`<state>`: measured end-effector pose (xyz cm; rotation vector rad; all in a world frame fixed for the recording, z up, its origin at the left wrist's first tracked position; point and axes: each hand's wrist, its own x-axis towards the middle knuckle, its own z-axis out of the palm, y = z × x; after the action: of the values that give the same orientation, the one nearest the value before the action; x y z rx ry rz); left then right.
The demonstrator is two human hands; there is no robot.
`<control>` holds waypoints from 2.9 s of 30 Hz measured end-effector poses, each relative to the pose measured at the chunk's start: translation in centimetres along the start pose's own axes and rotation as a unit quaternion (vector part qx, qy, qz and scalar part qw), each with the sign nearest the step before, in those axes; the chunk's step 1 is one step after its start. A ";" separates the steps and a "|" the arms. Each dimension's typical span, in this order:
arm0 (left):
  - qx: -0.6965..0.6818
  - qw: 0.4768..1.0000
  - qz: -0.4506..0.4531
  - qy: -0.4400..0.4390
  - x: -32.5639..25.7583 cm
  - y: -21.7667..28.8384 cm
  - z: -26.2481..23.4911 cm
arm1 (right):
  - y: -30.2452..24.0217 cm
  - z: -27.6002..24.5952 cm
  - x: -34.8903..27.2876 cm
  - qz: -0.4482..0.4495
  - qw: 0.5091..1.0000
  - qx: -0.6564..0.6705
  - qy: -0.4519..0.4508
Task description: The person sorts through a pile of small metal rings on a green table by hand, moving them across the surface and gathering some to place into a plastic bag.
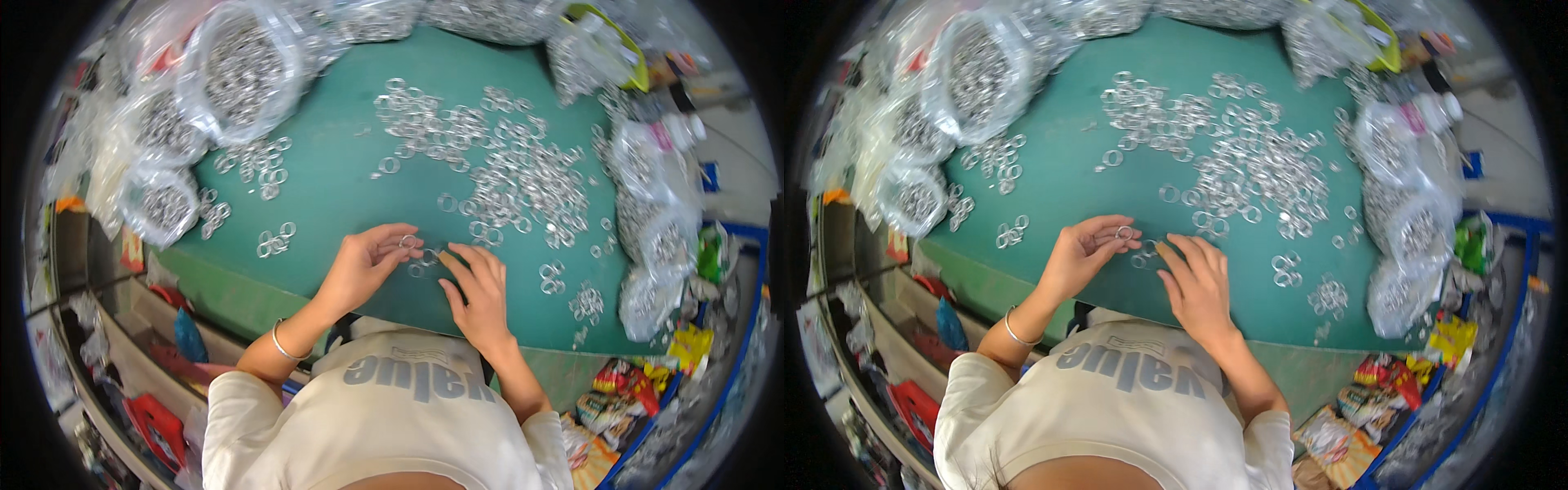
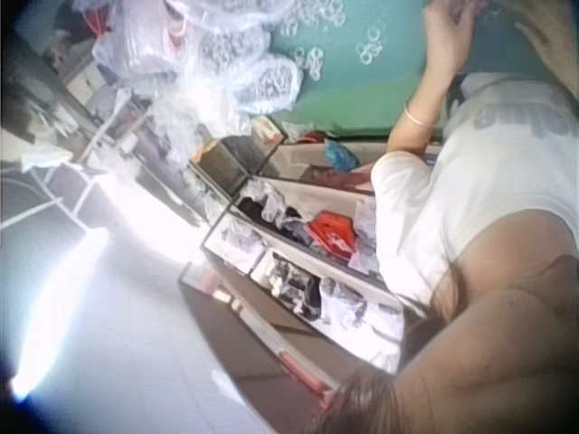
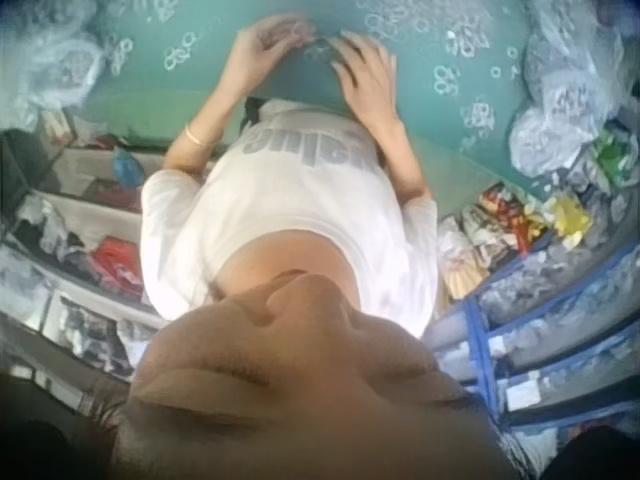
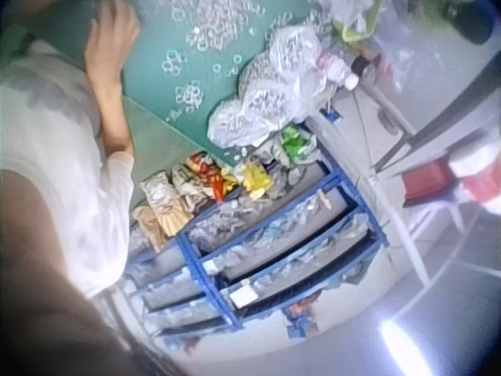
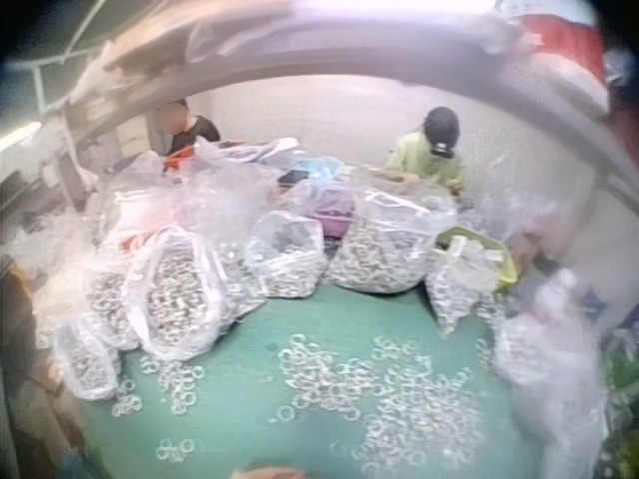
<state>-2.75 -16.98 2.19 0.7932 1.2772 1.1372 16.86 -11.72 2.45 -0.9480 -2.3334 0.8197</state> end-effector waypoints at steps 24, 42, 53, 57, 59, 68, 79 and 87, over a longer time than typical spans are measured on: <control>0.496 0.788 0.319 -0.178 7.9 -3.0 19.5 | 8.1 -12.0 -10.0 0.269 0.909 -0.235 0.216; 0.484 0.777 0.334 -0.223 4.5 -3.8 16.5 | 14.6 -10.9 -0.7 0.114 0.940 -0.253 0.200; 0.509 0.779 0.342 -0.131 10.8 0.3 15.7 | 12.9 -12.7 -2.2 0.168 0.963 -0.171 0.126; 0.591 0.689 0.407 -0.103 14.9 -0.2 16.4 | 12.5 -9.1 -0.4 0.164 0.959 -0.217 0.075; 0.612 0.677 0.398 -0.096 14.9 -0.5 15.2 | 11.2 -8.1 -0.4 0.149 0.974 -0.164 0.055; 0.559 0.745 0.363 0.012 14.1 2.3 9.3 | 13.1 -10.5 1.0 0.114 0.971 -0.119 0.174; 0.527 0.769 0.361 -0.020 14.9 1.4 11.9 | 12.4 -10.0 3.5 0.086 0.973 -0.200 0.080; 0.519 0.775 0.361 0.012 18.4 1.9 11.1 | 13.0 -11.7 4.1 0.085 0.966 -0.185 0.162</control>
<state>6.32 2.50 0.05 2.2540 1.6678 0.9171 27.33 2.82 2.64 -1.3417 -2.1711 0.2566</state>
